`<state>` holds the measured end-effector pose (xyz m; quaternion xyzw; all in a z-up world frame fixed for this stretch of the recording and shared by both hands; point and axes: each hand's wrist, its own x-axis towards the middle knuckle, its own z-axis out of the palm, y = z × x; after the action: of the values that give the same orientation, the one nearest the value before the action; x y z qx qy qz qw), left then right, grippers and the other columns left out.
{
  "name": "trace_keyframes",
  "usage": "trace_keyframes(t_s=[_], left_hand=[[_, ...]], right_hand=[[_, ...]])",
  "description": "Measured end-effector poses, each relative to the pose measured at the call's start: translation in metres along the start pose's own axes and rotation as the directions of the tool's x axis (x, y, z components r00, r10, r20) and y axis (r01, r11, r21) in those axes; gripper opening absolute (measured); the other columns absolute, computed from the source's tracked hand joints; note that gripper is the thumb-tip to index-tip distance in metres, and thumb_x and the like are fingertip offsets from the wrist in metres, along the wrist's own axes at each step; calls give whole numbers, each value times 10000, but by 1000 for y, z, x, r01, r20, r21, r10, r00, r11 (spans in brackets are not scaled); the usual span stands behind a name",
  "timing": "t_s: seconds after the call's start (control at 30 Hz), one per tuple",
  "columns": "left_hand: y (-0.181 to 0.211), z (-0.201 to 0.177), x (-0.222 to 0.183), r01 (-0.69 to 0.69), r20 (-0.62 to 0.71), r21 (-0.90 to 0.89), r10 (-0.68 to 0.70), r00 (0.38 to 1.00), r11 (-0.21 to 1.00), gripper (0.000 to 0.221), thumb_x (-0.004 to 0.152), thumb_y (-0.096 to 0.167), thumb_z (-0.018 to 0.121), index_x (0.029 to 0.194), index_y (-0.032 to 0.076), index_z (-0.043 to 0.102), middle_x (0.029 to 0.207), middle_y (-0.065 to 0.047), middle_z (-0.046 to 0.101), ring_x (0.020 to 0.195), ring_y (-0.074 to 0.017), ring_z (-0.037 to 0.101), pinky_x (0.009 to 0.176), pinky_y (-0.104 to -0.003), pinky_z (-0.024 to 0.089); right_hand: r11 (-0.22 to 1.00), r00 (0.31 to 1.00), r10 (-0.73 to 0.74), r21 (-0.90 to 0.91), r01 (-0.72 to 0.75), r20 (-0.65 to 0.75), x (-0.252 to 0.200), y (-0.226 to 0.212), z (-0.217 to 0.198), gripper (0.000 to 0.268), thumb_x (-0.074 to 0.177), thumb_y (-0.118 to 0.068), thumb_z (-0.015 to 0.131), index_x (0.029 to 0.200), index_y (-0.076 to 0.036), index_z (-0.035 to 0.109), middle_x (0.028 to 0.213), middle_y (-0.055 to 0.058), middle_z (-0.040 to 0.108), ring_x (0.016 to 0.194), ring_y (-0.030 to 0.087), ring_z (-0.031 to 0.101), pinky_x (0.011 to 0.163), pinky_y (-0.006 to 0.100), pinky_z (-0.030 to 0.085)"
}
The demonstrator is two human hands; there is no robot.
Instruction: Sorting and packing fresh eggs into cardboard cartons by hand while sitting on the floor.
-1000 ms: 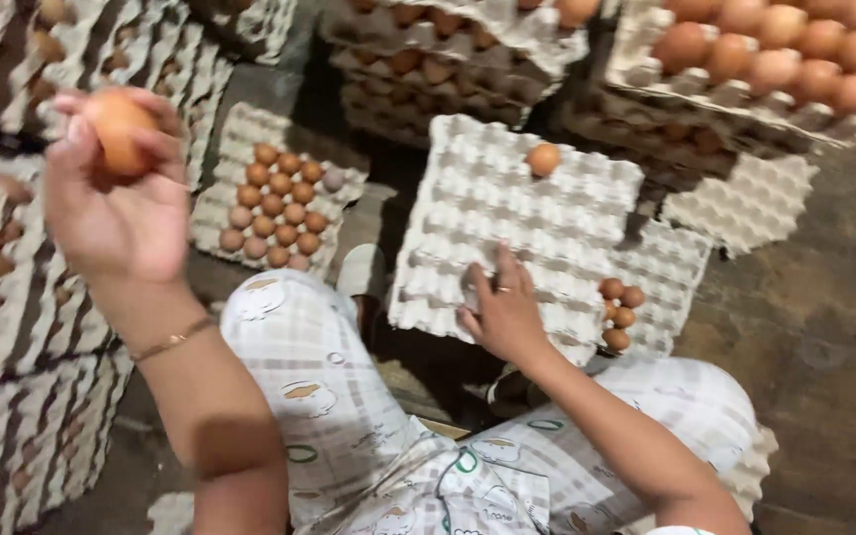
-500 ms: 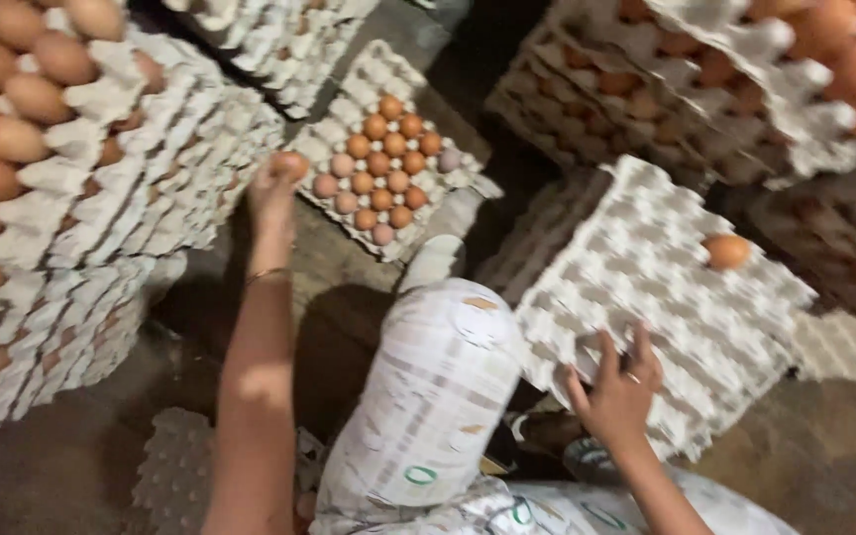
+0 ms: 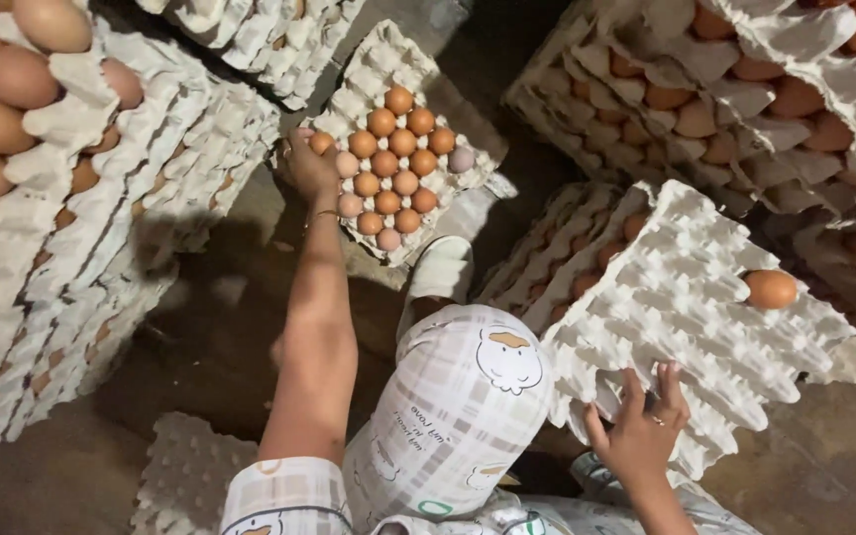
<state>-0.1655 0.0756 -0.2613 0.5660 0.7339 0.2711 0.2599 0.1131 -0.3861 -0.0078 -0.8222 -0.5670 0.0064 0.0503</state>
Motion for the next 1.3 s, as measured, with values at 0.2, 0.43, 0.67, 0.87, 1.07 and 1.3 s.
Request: trace_keyframes(t_s=[0.2,0.43,0.67,0.87,1.07,1.3], left_hand=[[16,-2,16,-45,133,460,-19,991,887,281,800,216,690,1058,138,612,971,-106,686,853,-339,655,754,-484,517],[131,32,15,-245,510,638,-163,844,730,678,918,475,623,1315,-56,480,1265,-239,545,1198,-418,517,920,-577,460],[353,-6,-179,-955,951,208,183,247,210,474,900,483,557,1099,86,721,1078,-149,714,1073,-369,651,815,-622,506],[419,5,-323,-980,616,-199,776,-139,-18,545,682,292,801,1084,63,513,1087,-154,590,774,-329,660,587,-436,542],[385,81,-352,-988,473,-136,872,-124,-67,352,716,294,756,973,107,604,917,-103,655,737,-326,659,561,-458,519],[392,24,-363,-975,412,-27,886,-213,-222,626,718,317,727,1298,169,546,1165,-32,598,782,-271,641,573,-370,532]], right_hand=[[999,999,-22,-45,21,-24,-5,10,8,686,798,-408,653,1338,1,543,1603,241,120,1407,380,340,1077,466,262],[996,994,86,-16,-88,-63,-1,4,7,648,750,-485,690,1249,-83,591,1433,275,388,1454,325,310,1066,456,262],[994,987,49,87,-62,151,2,10,-6,675,870,-539,581,1358,-81,497,1384,353,400,1381,432,361,1090,538,250],[996,996,-64,73,60,55,6,11,-10,599,860,-431,555,1277,-9,474,1398,208,456,1271,467,406,1029,537,292],[992,994,-89,93,82,68,-14,15,-19,714,854,-379,591,1430,-16,377,1536,239,295,1349,483,356,1093,585,256],[989,997,-81,125,82,-12,-47,15,-65,615,817,-309,628,1369,-88,470,1547,196,283,1357,437,373,1082,628,256]])
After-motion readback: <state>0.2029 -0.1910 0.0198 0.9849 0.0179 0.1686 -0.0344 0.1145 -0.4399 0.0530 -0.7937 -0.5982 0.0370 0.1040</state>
